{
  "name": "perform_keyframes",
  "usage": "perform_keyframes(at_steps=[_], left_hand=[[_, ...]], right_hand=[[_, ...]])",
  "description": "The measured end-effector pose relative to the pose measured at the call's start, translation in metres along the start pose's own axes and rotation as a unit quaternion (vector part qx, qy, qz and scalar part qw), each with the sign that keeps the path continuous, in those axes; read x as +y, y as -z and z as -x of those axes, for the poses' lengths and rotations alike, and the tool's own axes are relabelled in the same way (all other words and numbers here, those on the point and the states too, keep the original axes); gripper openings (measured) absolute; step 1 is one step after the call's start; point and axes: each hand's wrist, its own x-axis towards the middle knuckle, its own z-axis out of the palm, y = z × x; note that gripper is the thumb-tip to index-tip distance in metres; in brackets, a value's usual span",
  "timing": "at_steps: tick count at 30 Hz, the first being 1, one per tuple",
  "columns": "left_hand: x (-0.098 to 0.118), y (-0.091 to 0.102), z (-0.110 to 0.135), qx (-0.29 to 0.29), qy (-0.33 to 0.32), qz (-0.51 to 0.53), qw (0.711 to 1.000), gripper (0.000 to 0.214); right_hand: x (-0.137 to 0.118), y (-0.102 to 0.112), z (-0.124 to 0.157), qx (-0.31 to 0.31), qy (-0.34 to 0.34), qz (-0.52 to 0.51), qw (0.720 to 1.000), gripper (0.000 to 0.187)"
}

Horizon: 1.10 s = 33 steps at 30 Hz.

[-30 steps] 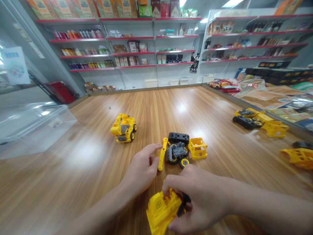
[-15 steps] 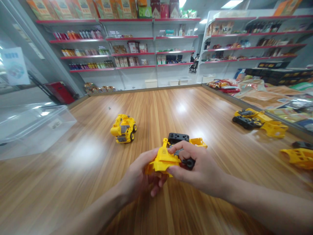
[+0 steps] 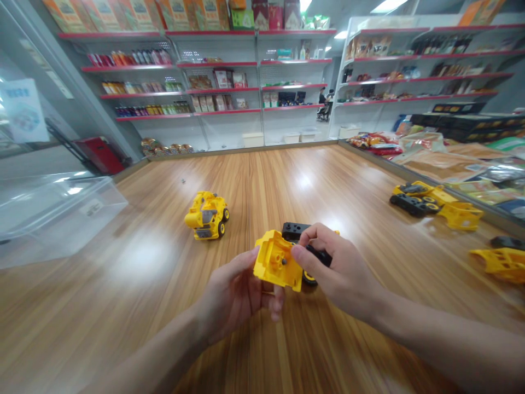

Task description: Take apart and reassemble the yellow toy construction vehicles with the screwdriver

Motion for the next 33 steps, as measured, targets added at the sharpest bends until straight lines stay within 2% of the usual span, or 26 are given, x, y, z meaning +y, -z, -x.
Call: perform_keyframes(at_steps=[2, 5, 8, 10, 13, 15, 16, 18, 23, 26, 29, 33], left_hand=[[0.001, -0.001, -0.001, 0.024, -0.025, -0.009, 0.999, 0.041], [0.002, -0.004, -0.004, 0.099, -0.078, -0.057, 0.99, 0.028], [0.001, -0.005, -0.006, 0.176, -0.137, -0.17, 0.96, 0.028], [-0.001, -0.005, -0.006, 0.216, -0.162, -0.276, 0.922, 0.038], [-0.005, -0.003, -0.005, 0.273, -0.188, -0.425, 0.842, 0.053], [-0.005, -0.003, -0.004, 0.298, -0.207, -0.489, 0.794, 0.056], [-0.004, -0.003, -0.004, 0.302, -0.212, -0.506, 0.779, 0.055], [-0.003, -0.004, -0.003, 0.296, -0.223, -0.511, 0.776, 0.049], [-0.004, -0.003, -0.006, 0.256, -0.24, -0.434, 0.83, 0.047], [-0.008, 0.0, -0.007, 0.246, -0.221, -0.426, 0.842, 0.047], [-0.01, 0.001, -0.006, 0.242, -0.208, -0.442, 0.838, 0.05], [-0.011, -0.001, -0.004, 0.228, -0.226, -0.489, 0.811, 0.053]], right_hand=[[-0.001, 0.002, 0.001, -0.004, 0.012, -0.012, 1.0, 0.027], [-0.002, 0.004, 0.002, -0.011, 0.02, -0.009, 1.0, 0.027], [-0.001, 0.004, 0.001, -0.004, 0.021, 0.008, 1.0, 0.021], [-0.001, 0.003, 0.0, 0.002, 0.021, 0.011, 1.0, 0.019], [0.0, 0.002, 0.0, 0.013, 0.029, 0.016, 0.999, 0.017], [0.0, 0.001, 0.001, 0.009, 0.039, 0.014, 0.999, 0.016], [0.0, 0.0, 0.001, 0.004, 0.044, 0.013, 0.999, 0.015], [0.0, -0.001, 0.0, -0.001, 0.048, 0.014, 0.999, 0.013], [-0.001, 0.0, -0.002, 0.051, 0.069, 0.044, 0.995, 0.01], [-0.001, 0.002, -0.003, 0.081, 0.076, 0.034, 0.993, 0.008], [-0.002, 0.004, -0.001, 0.064, 0.102, 0.015, 0.993, 0.015], [-0.004, 0.004, 0.0, 0.035, 0.11, 0.033, 0.993, 0.012]])
